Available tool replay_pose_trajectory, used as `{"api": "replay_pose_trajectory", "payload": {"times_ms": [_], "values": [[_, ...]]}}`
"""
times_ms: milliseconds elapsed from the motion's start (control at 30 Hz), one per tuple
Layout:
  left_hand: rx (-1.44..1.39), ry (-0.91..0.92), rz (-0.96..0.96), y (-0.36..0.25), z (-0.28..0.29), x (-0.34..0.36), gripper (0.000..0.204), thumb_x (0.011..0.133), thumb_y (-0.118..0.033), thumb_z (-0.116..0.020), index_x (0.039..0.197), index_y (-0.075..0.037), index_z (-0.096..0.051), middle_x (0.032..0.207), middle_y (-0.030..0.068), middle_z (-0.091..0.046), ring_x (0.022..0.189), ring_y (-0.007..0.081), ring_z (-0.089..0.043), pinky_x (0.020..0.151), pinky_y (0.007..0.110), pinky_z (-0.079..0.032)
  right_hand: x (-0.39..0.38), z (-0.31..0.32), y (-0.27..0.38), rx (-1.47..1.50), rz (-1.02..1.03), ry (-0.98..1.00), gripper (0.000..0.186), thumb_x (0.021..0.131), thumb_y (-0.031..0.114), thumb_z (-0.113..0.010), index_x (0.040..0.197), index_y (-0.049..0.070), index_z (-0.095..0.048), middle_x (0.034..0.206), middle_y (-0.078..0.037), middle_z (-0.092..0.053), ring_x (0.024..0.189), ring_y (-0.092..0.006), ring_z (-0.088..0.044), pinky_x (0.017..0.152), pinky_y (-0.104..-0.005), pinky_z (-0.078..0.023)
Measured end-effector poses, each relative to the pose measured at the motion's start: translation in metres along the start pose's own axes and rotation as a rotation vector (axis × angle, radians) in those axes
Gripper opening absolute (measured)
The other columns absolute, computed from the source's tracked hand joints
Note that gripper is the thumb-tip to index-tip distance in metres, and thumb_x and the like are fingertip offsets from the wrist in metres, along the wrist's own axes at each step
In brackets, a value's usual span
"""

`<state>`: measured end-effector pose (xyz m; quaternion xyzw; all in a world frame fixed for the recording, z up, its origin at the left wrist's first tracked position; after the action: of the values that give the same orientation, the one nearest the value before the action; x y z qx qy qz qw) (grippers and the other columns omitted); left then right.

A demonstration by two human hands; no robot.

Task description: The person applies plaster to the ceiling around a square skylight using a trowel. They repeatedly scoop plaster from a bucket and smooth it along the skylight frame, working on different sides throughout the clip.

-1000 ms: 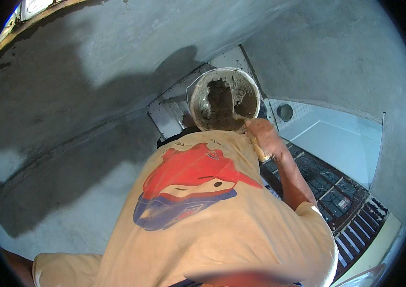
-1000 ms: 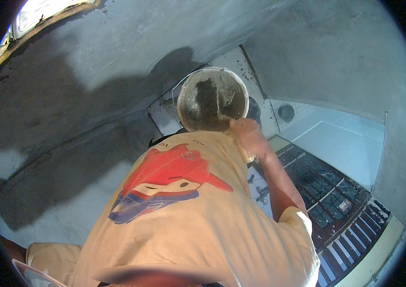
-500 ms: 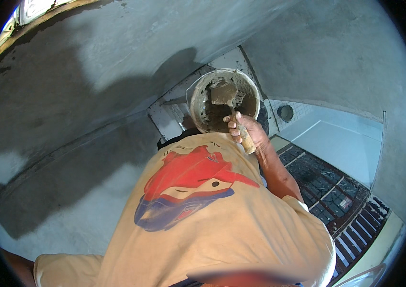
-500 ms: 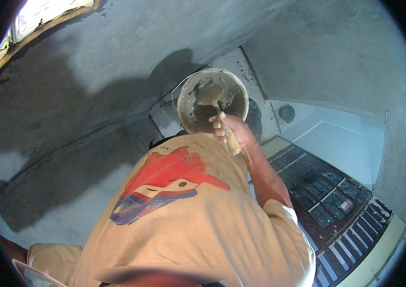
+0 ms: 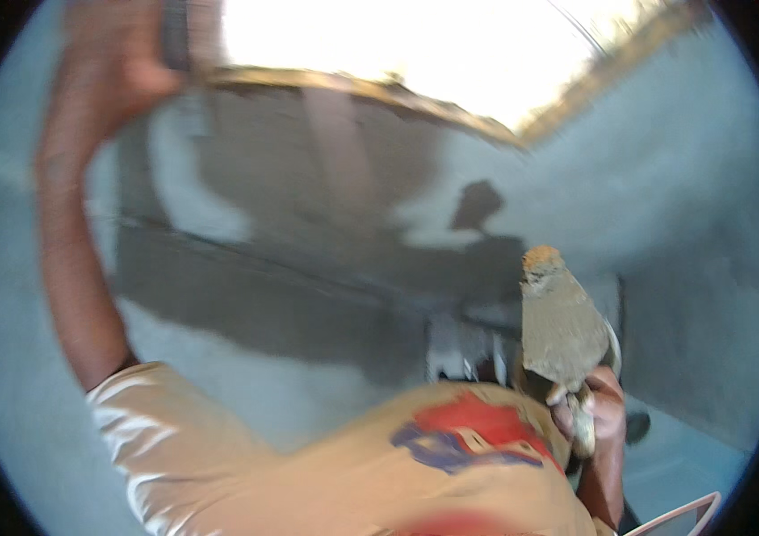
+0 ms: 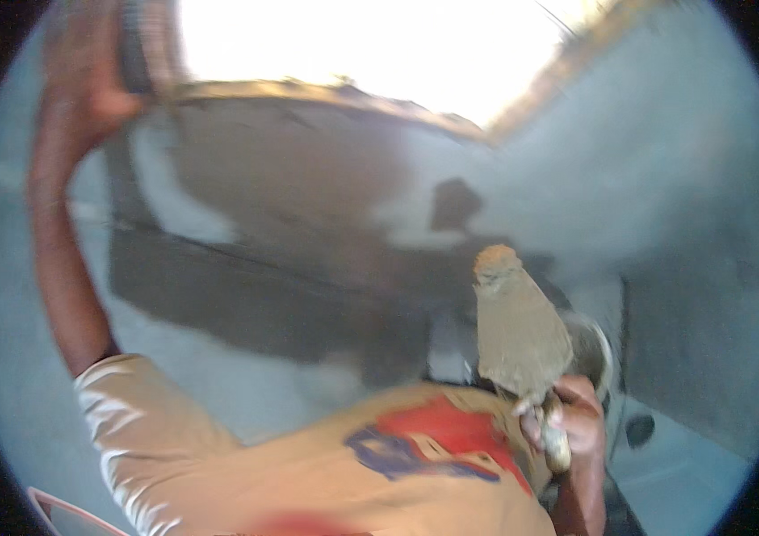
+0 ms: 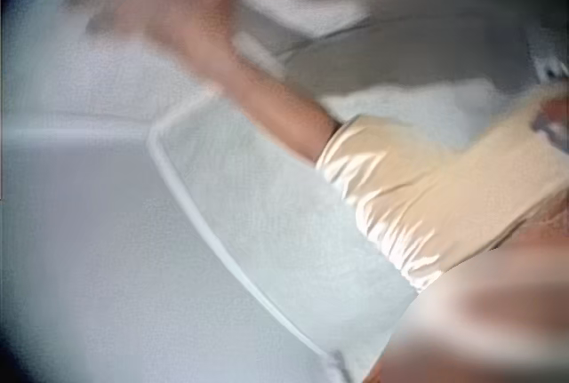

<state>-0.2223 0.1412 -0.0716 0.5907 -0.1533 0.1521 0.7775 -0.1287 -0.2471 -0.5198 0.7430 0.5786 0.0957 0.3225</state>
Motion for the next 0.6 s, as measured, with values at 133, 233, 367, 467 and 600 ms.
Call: {"api": "replay_pose_trajectory", "payload": {"times_ms": [133, 233, 367, 467, 600], "values": [[-0.112, -0.064, -0.003, -0.027, -0.012, 0.029, 0.157, 0.064, -0.062, -0.104, 0.18, -0.005, -0.015, 0.187, 0.0197, -0.017, 0.173, 0.0475, -0.01, 0.142, 0.069, -0.006, 0.085, -0.09, 0.023, 0.109, -0.01, 0.387, 0.042, 0.093, 0.03, -0.082, 0.112, -0.001, -0.063, 0.079, -0.01, -0.062, 0.062, -0.0208, -0.06, 0.052, -0.0371, -0.049], [-0.161, -0.101, -0.093, -0.01, -0.027, 0.019, 0.156, 0.064, -0.062, -0.103, 0.179, -0.004, -0.016, 0.186, 0.0232, -0.019, 0.172, 0.0511, -0.012, 0.139, 0.072, -0.009, 0.146, -0.159, 0.029, -0.021, 0.081, 0.563, 0.033, 0.104, 0.029, -0.075, 0.117, 0.003, -0.059, 0.082, -0.009, -0.061, 0.063, -0.0182, -0.062, 0.051, -0.0373, -0.056], [-0.168, -0.069, -0.101, -0.009, -0.022, 0.016, 0.156, 0.063, -0.064, -0.102, 0.178, -0.001, -0.018, 0.185, 0.0266, -0.02, 0.172, 0.0535, -0.013, 0.137, 0.074, -0.011, 0.185, -0.23, 0.026, -0.121, 0.131, 0.683, 0.028, 0.111, 0.029, -0.068, 0.115, 0.004, -0.056, 0.092, -0.007, -0.062, 0.076, -0.018, -0.068, 0.057, -0.0372, -0.06], [-0.182, -0.048, -0.098, -0.008, -0.016, 0.016, 0.156, 0.063, -0.064, -0.102, 0.178, 0.0, -0.019, 0.184, 0.028, -0.02, 0.171, 0.054, -0.013, 0.136, 0.075, -0.011, 0.203, -0.266, 0.016, -0.14, 0.154, 0.712, 0.028, 0.114, 0.031, -0.065, 0.115, 0.005, -0.054, 0.095, -0.008, -0.062, 0.079, -0.0189, -0.069, 0.06, -0.039, -0.063], [-0.157, -0.027, -0.095, -0.008, -0.015, 0.018, 0.157, 0.063, -0.064, -0.102, 0.178, 0.001, -0.018, 0.184, 0.0291, -0.019, 0.172, 0.0537, -0.012, 0.137, 0.075, -0.009, 0.207, -0.307, 0.023, -0.157, 0.131, 0.651, 0.032, 0.115, 0.033, -0.064, 0.115, 0.004, -0.051, 0.098, -0.009, -0.063, 0.081, -0.02, -0.071, 0.064, -0.0404, -0.065]]}}
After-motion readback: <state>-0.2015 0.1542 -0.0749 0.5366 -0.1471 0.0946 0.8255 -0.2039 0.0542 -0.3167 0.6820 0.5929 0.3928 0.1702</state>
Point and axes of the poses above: each hand's wrist, its own x-axis towards the middle knuckle, its own z-axis out of the back of the hand, y = z × x, the point moved 4 cm from there along x, towards the middle knuckle
